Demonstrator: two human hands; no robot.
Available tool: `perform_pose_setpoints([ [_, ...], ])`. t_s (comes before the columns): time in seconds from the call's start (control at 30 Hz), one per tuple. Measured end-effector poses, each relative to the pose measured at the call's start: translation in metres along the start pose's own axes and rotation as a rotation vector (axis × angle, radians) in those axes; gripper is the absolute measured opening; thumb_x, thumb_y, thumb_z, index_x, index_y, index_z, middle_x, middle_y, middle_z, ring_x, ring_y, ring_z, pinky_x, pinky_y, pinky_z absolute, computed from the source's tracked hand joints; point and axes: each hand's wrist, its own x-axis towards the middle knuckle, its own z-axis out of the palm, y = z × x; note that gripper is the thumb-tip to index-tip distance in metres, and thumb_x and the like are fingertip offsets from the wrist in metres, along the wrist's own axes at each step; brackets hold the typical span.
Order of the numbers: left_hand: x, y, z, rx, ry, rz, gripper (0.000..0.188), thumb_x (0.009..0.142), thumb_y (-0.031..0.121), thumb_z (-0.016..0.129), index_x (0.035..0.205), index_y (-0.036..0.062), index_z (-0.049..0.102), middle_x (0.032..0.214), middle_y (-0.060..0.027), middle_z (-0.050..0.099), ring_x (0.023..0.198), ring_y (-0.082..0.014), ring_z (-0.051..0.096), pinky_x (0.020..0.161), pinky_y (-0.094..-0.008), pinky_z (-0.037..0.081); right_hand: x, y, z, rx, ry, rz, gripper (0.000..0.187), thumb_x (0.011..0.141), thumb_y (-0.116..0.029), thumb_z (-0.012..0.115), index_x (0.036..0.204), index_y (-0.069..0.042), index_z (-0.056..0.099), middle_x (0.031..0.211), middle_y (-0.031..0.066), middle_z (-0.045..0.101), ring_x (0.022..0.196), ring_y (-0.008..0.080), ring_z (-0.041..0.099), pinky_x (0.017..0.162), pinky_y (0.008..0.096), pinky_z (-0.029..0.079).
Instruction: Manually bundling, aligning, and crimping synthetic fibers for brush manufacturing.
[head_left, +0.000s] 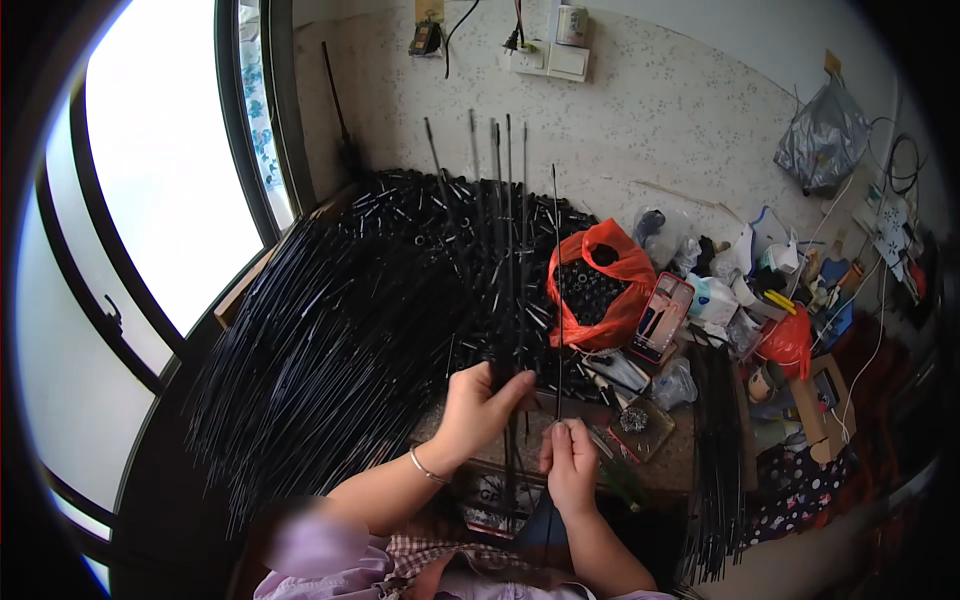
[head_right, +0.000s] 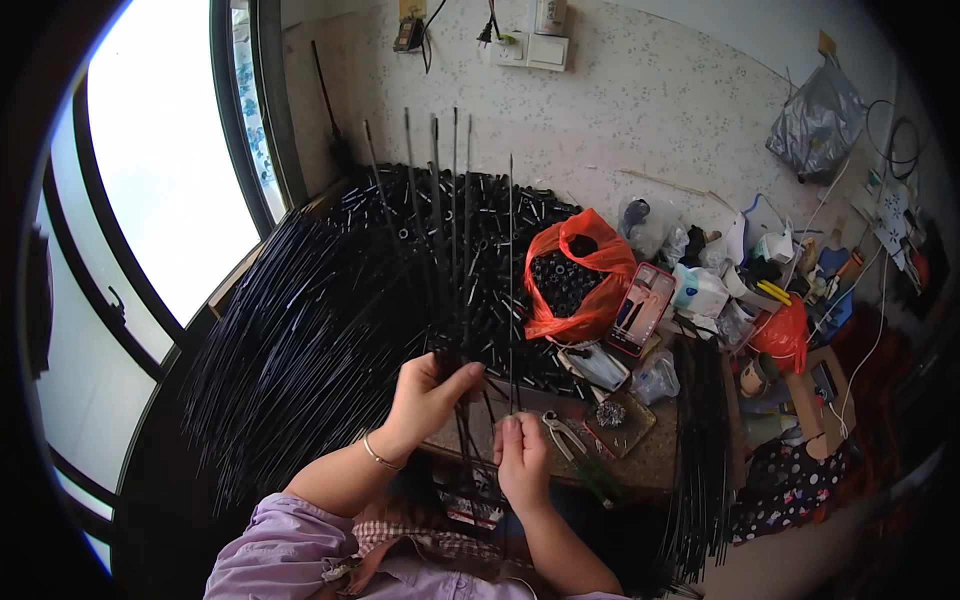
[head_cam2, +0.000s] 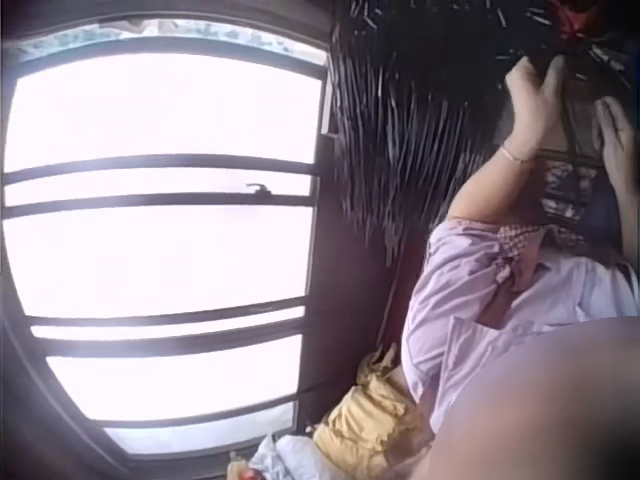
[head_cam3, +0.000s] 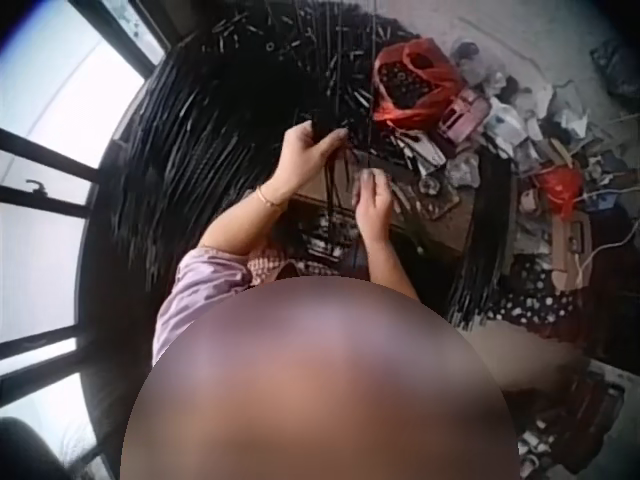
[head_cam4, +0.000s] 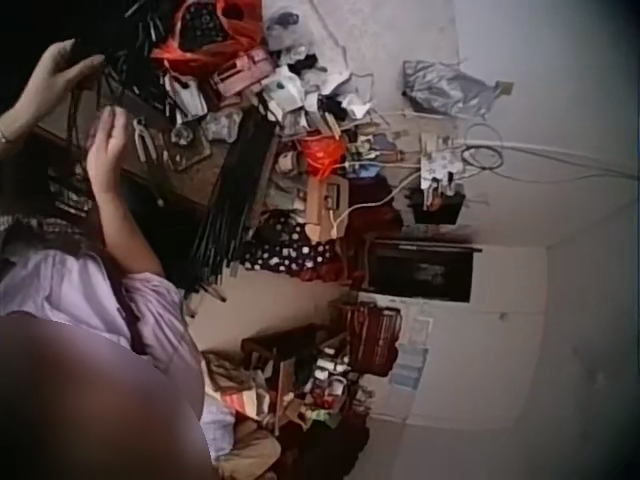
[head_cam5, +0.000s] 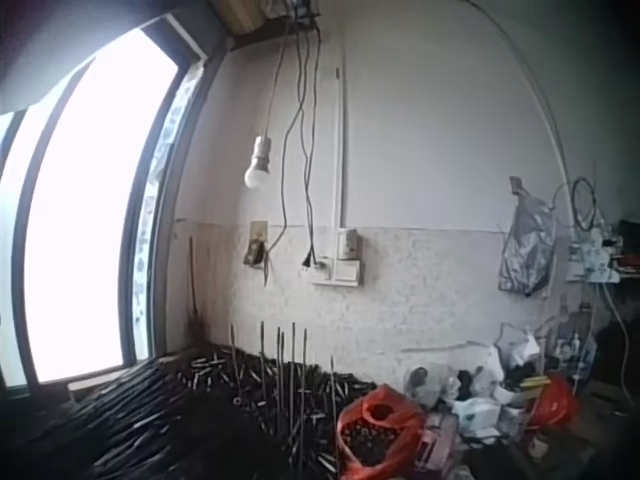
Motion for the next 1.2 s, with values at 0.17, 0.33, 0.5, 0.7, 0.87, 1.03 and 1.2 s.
perform_pose_setpoints([
  [0.17,-0.001,0.040,-0.027,-0.321,0.243,-0.006,0.018,0.079,0.016,0.041,0.075,0.0003,0.049,0.049,0.0016,0.042,0.039,-0.0060,0.035,0.038,-0.0168,0.028,0.014,-0.004,-0.025,0.235,0.218,0.219,0.022,0.082,-0.020,0.036,0.070,-0.004,0.044,0.047,-0.0017,0.035,0.034,0.0034,0.027,0.031,0.0160,0.022],
  [0.33,0.000,0.047,-0.044,-0.448,0.163,-0.144,0.019,0.079,0.018,0.042,0.081,0.0005,0.050,0.048,0.0035,0.036,0.039,-0.0048,0.030,0.037,-0.0171,0.023,0.024,-0.012,-0.023,0.230,0.145,0.174,0.022,0.082,-0.020,0.036,0.071,-0.003,0.045,0.047,-0.0016,0.036,0.035,0.0035,0.029,0.032,0.0158,0.023],
  [0.5,0.001,0.019,-0.022,-0.668,-0.144,-0.409,0.026,0.075,0.006,0.047,0.100,0.0007,0.042,0.088,-0.0114,0.053,0.078,-0.0180,0.053,0.067,-0.0269,0.042,0.025,0.001,0.012,-0.094,-0.132,-0.184,0.016,0.081,-0.015,0.039,0.085,-0.001,0.046,0.067,0.0026,0.049,0.062,0.0074,0.047,0.053,0.0186,0.039],
  [0.7,0.003,0.003,-0.028,-0.699,-0.213,-0.411,0.023,0.073,0.003,0.048,0.096,-0.0031,0.046,0.081,-0.0115,0.055,0.075,-0.0194,0.054,0.069,-0.0284,0.043,-0.027,0.030,0.024,0.010,-0.566,0.313,0.037,0.072,-0.001,0.049,0.106,-0.001,0.032,0.067,0.0046,0.048,0.048,0.0099,0.047,0.046,0.0195,0.038],
  [0.87,-0.005,-0.013,-0.066,-0.349,-0.388,-0.238,0.024,0.073,0.016,0.052,0.087,-0.0039,0.052,0.071,-0.0073,0.056,0.069,-0.0142,0.054,0.066,-0.0239,0.042,-0.055,0.047,0.037,0.363,-0.492,0.321,0.020,0.080,-0.012,0.038,0.096,0.000,0.038,0.052,0.0008,0.039,0.039,0.0052,0.034,0.037,0.0161,0.028],
  [1.03,-0.010,-0.033,-0.159,0.614,-0.324,-0.026,0.031,0.066,0.030,0.058,0.080,0.0032,0.057,0.071,-0.0093,0.057,0.064,-0.0174,0.055,0.062,-0.0250,0.043,-0.059,0.029,0.045,0.322,-0.287,0.243,0.018,0.083,-0.016,0.032,0.089,0.000,0.040,0.048,0.0006,0.035,0.033,0.0045,0.027,0.031,0.0163,0.021],
  [1.2,-0.006,-0.056,-0.308,1.628,0.656,-0.093,0.008,0.065,0.012,0.051,0.067,0.0042,0.053,0.074,-0.0094,0.049,0.071,-0.0234,0.050,0.057,-0.0300,0.044,-0.036,0.004,0.052,0.405,-0.292,0.164,0.021,0.083,-0.019,0.033,0.088,-0.001,0.041,0.046,0.0002,0.033,0.030,0.0049,0.024,0.029,0.0170,0.020],
])
